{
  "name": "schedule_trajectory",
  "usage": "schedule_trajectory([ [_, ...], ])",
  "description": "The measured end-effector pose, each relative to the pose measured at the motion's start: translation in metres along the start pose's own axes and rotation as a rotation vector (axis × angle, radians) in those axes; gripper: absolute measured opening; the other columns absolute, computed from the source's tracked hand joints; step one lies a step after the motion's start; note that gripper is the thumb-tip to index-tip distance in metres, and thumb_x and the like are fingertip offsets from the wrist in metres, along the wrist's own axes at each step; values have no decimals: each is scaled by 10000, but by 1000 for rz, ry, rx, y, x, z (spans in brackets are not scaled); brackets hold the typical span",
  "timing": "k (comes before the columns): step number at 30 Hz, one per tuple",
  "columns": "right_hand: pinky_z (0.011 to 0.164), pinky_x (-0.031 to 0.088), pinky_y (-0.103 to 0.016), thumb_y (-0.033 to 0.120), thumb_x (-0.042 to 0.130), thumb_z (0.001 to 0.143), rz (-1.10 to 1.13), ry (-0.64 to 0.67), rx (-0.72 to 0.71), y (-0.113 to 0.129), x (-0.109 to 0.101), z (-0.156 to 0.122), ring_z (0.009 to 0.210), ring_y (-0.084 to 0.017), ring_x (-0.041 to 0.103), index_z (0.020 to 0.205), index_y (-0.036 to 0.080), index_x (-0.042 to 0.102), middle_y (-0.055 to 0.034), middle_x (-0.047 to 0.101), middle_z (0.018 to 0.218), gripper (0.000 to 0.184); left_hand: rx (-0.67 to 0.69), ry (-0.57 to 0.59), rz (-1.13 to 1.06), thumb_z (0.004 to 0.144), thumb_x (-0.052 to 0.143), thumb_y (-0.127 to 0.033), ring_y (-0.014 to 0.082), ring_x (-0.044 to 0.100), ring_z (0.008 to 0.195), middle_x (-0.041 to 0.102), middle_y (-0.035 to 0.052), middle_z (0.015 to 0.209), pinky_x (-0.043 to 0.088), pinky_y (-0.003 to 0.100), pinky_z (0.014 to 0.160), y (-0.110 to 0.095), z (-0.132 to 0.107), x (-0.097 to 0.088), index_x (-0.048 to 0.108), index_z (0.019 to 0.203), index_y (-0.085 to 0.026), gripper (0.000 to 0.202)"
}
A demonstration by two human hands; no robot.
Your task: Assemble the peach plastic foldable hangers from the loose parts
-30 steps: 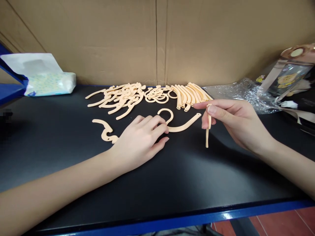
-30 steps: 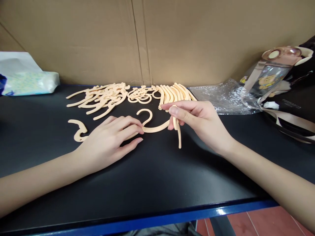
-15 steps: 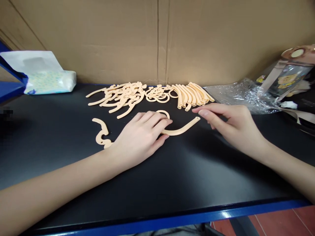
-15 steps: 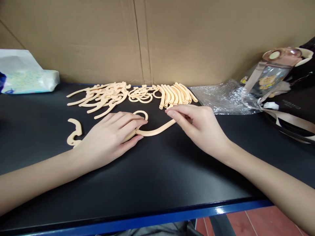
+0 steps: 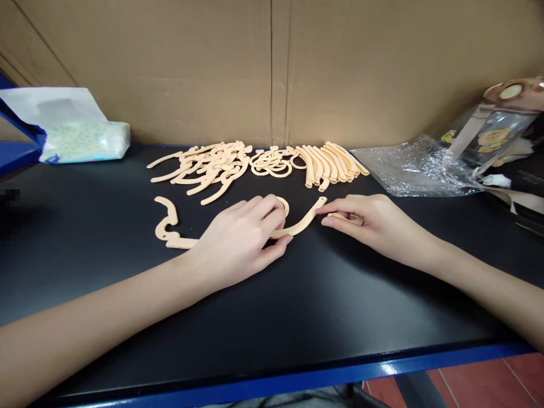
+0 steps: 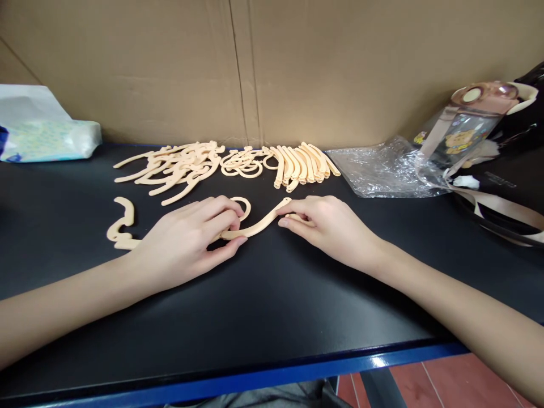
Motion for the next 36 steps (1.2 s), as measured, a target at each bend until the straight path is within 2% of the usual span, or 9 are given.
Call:
schedule_trajectory([
  [2, 613, 381, -241, 395, 517, 944, 7, 17, -19, 5, 3, -1, 631, -115, 541, 1099, 268, 699, 21, 635, 715, 271, 1, -7, -6, 930, 499, -322, 174, 581, 790, 628, 49, 995, 457, 304, 661, 1, 0, -1, 558, 856, -165, 183],
  [5, 582, 359, -240, 401, 522, 939, 7, 7, 28, 2, 3, -2, 583, -111, 505, 1131, 248, 678, 37, 567, 637, 291, 29, -15, -16, 930, 513, -381, 181, 585, 797, 624, 47, 978, 457, 309, 662, 0, 0, -1, 545, 817, -164, 246],
  [8, 539, 329, -240, 417, 518, 937, 7, -3, 82, -6, 3, -2, 516, -103, 450, 1134, 233, 670, 58, 486, 562, 310, 48, -20, -19, 928, 523, -398, 189, 594, 832, 630, 50, 1005, 458, 315, 679, -1, 0, -1, 539, 774, -167, 277],
  [12, 511, 307, -242, 421, 536, 925, -34, 12, 103, -12, 6, -2, 492, -110, 447, 1203, 241, 640, 68, 457, 526, 347, 34, -3, -26, 933, 509, -397, 190, 592, 842, 635, 61, 1016, 456, 311, 680, 1, -1, 0, 543, 773, -171, 279],
  [17, 505, 324, -245, 384, 544, 920, -84, 15, 139, -14, 5, -2, 527, -134, 545, 1236, 250, 637, 47, 575, 556, 355, 16, 2, -11, 943, 487, -383, 182, 571, 811, 629, 56, 993, 444, 303, 662, 0, -1, 1, 540, 804, -176, 255],
  [22, 534, 372, -250, 387, 537, 921, -78, -25, 125, -9, -2, -3, 588, -146, 608, 1113, 237, 702, 13, 676, 644, 294, -131, 24, 21, 926, 480, -452, 192, 553, 756, 614, 58, 917, 423, 328, 617, 11, 0, 1, 506, 732, -186, 330],
  [25, 550, 384, -249, 385, 537, 920, -59, -33, 117, -7, -3, -2, 597, -139, 608, 1057, 235, 724, 3, 706, 705, 276, -191, 44, 53, 914, 462, -527, 227, 560, 805, 618, 82, 926, 448, 374, 683, 18, -1, 1, 494, 726, -189, 387],
  [29, 534, 354, -246, 388, 544, 915, -53, 0, 81, -2, 0, -2, 568, -130, 573, 1081, 235, 722, 13, 669, 646, 287, -128, 36, 15, 920, 474, -501, 255, 548, 937, 614, 92, 995, 454, 409, 798, 14, -1, 2, 500, 794, -178, 348],
  [36, 514, 320, -230, 373, 539, 925, -14, 95, -14, 11, 11, -4, 548, -125, 548, 1169, 254, 683, 21, 638, 626, 307, -17, 8, 50, 929, 489, -436, 221, 505, 821, 589, 79, 899, 432, 367, 703, 3, 2, -1, 529, 838, -168, 286],
])
Point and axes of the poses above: each hand's wrist, its own z-axis towards the middle knuckle, its own x-axis out of the palm, y = z × x, the point moved 9 cm from there along z, towards the middle knuckle
